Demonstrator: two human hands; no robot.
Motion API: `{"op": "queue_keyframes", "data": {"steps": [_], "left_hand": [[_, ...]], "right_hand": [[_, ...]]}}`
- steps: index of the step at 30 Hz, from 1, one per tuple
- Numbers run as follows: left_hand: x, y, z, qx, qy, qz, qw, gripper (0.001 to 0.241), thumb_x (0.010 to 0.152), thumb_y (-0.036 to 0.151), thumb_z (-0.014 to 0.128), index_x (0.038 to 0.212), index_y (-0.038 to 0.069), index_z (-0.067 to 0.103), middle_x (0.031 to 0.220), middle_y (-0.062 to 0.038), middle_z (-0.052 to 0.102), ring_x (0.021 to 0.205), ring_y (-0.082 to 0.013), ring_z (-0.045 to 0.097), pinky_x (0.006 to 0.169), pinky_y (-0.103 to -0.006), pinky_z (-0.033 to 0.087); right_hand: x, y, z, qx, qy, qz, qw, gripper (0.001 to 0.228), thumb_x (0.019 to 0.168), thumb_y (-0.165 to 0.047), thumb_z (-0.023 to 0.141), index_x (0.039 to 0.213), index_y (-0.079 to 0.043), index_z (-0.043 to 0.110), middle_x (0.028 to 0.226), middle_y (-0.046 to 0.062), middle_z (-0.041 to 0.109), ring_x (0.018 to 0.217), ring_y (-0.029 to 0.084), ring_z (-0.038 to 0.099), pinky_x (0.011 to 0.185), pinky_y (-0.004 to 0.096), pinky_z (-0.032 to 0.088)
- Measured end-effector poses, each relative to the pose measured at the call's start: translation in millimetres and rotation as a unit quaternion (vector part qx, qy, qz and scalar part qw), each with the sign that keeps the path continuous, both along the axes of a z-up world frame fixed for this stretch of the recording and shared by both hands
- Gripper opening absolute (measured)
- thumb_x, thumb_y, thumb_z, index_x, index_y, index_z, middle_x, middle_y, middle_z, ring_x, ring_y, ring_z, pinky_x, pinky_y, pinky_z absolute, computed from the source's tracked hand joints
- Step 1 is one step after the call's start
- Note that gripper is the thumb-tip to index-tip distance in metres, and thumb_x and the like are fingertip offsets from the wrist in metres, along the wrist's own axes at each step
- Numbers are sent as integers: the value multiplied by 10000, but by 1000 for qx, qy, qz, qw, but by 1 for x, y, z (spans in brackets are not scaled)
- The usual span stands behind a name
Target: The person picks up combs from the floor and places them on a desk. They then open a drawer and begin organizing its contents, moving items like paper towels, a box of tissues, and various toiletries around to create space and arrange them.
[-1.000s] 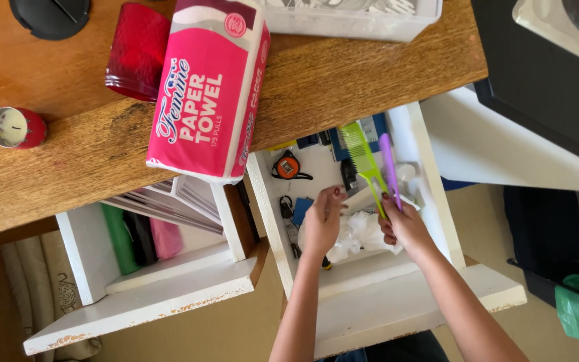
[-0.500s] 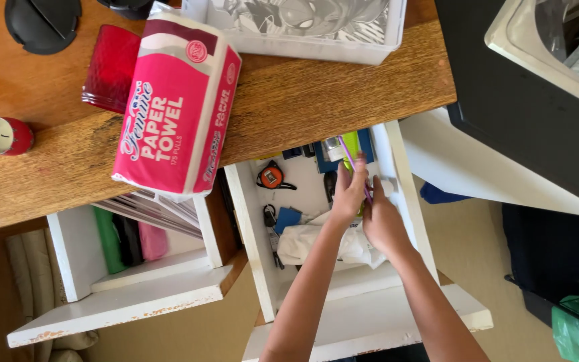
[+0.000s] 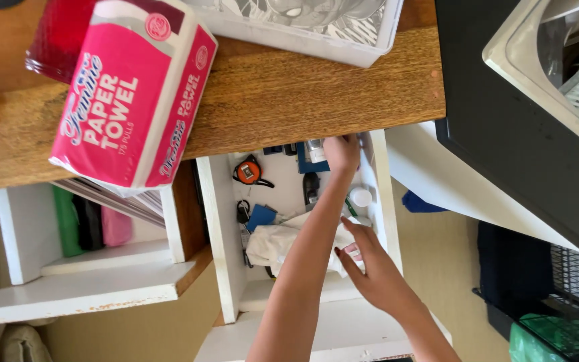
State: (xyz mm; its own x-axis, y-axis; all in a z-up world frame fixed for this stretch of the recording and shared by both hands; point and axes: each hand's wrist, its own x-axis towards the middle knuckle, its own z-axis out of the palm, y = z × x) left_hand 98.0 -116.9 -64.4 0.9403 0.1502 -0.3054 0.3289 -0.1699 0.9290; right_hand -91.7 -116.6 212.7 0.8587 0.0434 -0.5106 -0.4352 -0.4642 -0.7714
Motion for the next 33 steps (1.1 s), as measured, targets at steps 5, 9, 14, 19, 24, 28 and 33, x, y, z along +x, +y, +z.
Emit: {"op": "queue_keyframes", "data": {"steps": [5, 9, 14, 19, 24, 28, 33], "left_hand": [[3, -6, -21, 175, -112, -67, 976, 183, 991, 170, 630, 1101, 28, 663, 1018, -254, 709, 948, -474, 659, 809, -541, 524], [-16, 29, 53, 155, -182, -127, 963, 450, 984, 136, 621, 1353, -57, 452, 1285, -351, 531, 1116, -529, 552, 911, -555, 495], [-76, 101, 96, 125, -233, -82, 961, 601, 1006, 85, 594, 1522, -63, 324, 1459, -336, 421, 1235, -472, 565, 1015, -493, 518], [-117, 135, 65, 185, -187, -40, 964, 670, 918, 149, 711, 1470, -33, 380, 1352, -264, 495, 1157, -410, 579, 977, -486, 504], [-120, 132, 25, 213, -56, -94, 971, 613, 806, 208, 849, 1305, 23, 544, 1213, -198, 611, 1116, -418, 555, 942, -502, 485], [-120, 134, 32, 228, -10, -134, 964, 552, 762, 164, 845, 1240, 58, 590, 1207, -186, 619, 1107, -425, 575, 913, -501, 504], [-118, 145, 87, 97, -132, -139, 977, 488, 791, 82, 821, 1216, 71, 582, 1155, -184, 663, 1060, -424, 641, 882, -484, 539]], "right_hand": [[-2, -3, 13, 16, 15, 29, 999, 599, 954, -171, 616, 1512, -134, 402, 1388, 108, 540, 1034, 220, 705, 875, 366, 576], [0, -4, 10, 3, 34, 34, 999, 597, 934, -184, 624, 1501, -151, 443, 1385, 88, 552, 1056, 206, 697, 820, 363, 599], [-20, -24, -65, -104, 27, 86, 991, 514, 970, -225, 645, 1458, -146, 507, 1395, 88, 596, 1123, 248, 693, 906, 391, 586], [-5, -3, -122, -198, -58, 143, 968, 605, 960, -247, 700, 1478, -74, 438, 1485, 198, 476, 1310, 394, 531, 1053, 466, 492], [13, 24, -150, -227, -16, 163, 960, 994, 785, -227, 792, 1589, -37, 239, 1615, 297, 246, 1415, 463, 316, 1076, 473, 419], [2, 17, -173, -228, -19, 176, 957, 920, 819, -217, 785, 1552, -16, 266, 1578, 284, 303, 1409, 442, 368, 1071, 474, 436], [-19, 9, -159, -182, 57, 212, 959, 716, 879, -239, 726, 1505, -83, 415, 1367, 212, 580, 1205, 389, 615, 1007, 454, 525]]}}
